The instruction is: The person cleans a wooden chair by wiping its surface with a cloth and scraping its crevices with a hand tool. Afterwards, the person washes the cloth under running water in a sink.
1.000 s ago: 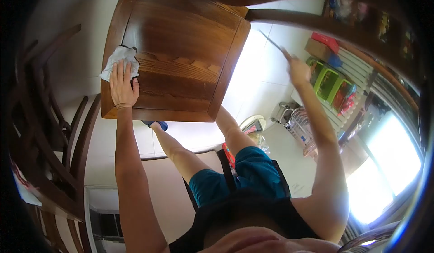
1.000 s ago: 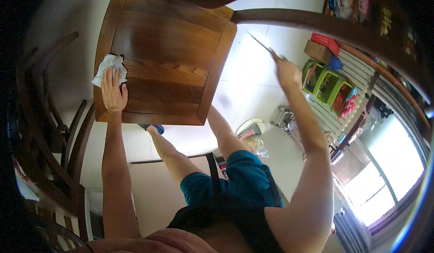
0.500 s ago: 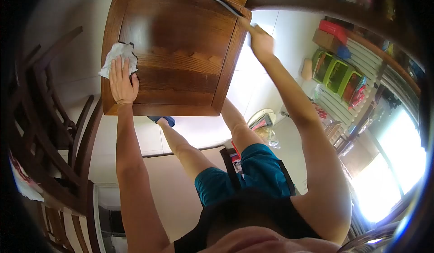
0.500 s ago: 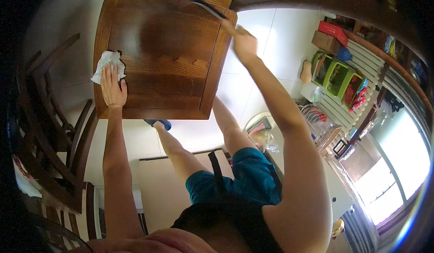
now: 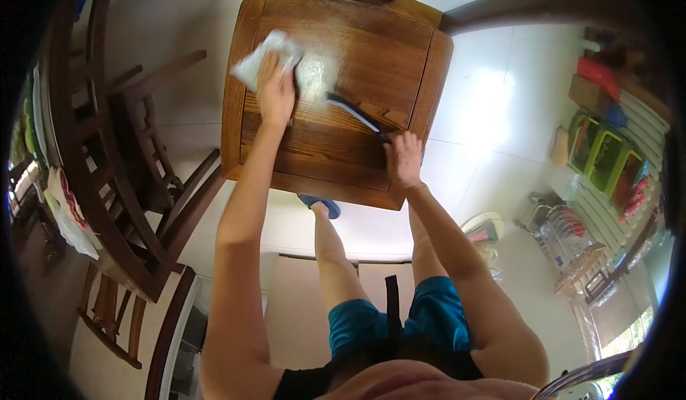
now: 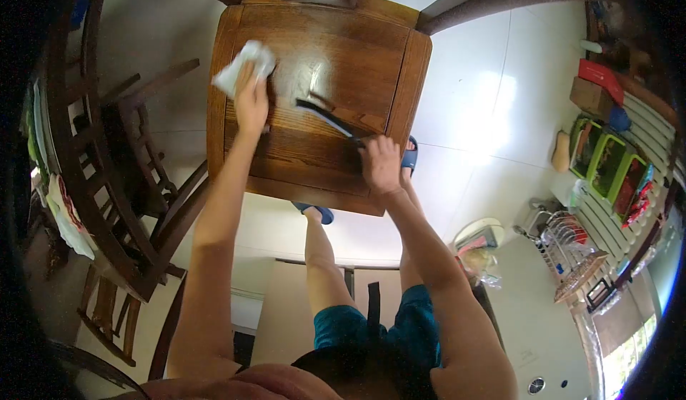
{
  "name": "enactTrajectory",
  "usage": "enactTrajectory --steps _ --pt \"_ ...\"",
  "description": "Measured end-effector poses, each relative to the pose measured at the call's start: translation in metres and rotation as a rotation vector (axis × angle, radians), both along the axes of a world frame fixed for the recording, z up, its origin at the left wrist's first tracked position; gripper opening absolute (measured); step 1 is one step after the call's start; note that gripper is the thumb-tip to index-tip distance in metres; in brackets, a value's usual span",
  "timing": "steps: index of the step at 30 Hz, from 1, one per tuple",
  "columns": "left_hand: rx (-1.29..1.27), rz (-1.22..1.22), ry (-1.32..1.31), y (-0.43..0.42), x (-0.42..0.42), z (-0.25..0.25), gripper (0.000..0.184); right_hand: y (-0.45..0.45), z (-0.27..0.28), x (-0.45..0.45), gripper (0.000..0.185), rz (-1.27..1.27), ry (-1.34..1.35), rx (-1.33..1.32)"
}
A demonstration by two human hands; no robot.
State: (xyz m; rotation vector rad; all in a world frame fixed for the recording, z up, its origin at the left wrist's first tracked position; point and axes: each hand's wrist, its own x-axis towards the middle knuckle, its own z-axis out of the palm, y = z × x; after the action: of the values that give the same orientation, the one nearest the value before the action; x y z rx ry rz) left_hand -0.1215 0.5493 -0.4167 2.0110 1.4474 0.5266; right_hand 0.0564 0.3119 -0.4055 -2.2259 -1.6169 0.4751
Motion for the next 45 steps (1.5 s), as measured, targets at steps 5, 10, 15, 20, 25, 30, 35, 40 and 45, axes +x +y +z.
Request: enactTrajectory --steps 5,10,15,20,25,30,35,40,45 --pt "0.419 -0.185 0.302 0.130 0.087 -0.027 0.055 0.009 -0.013 -0.011 0.017 0.011 0.007 -0.007" --pt "0.303 -0.549 0.403 0.001 0.065 0.003 0.034 0.006 -0.010 -0.009 0.019 -0.028 0.069 0.031" --pt "-0.110 -1.018 0.460 0.004 0.033 0.049 0.036 0.005 -0.013 -0.006 0.021 -0.022 0.122 0.076" --pt "0.479 -0.366 0.403 0.128 0.060 -0.027 0.042 0.004 -0.013 -0.008 0.020 -0.020 0.140 0.053" --pt "0.149 -0.448 0.435 -0.004 0.043 -0.014 0.047 0.004 -0.010 -0.007 0.020 -0.005 0.148 0.043" --pt "0.081 -0.954 0.525 -0.020 0.069 0.011 0.047 0.004 -0.011 -0.004 0.021 -0.002 0.207 0.066" --pt "0.348 -1.036 0.396 0.043 0.158 -0.012 0.048 0.002 -0.014 -0.004 0.020 -0.017 0.242 0.137" --pt "0.186 -1.078 0.305 -0.032 0.102 -0.004 0.053 0.003 -0.013 0.000 0.020 -0.007 0.263 0.119" --pt "0.278 -1.122 0.428 -0.004 0.159 -0.009 0.050 0.002 -0.010 0.000 0.020 -0.008 0.322 0.147"
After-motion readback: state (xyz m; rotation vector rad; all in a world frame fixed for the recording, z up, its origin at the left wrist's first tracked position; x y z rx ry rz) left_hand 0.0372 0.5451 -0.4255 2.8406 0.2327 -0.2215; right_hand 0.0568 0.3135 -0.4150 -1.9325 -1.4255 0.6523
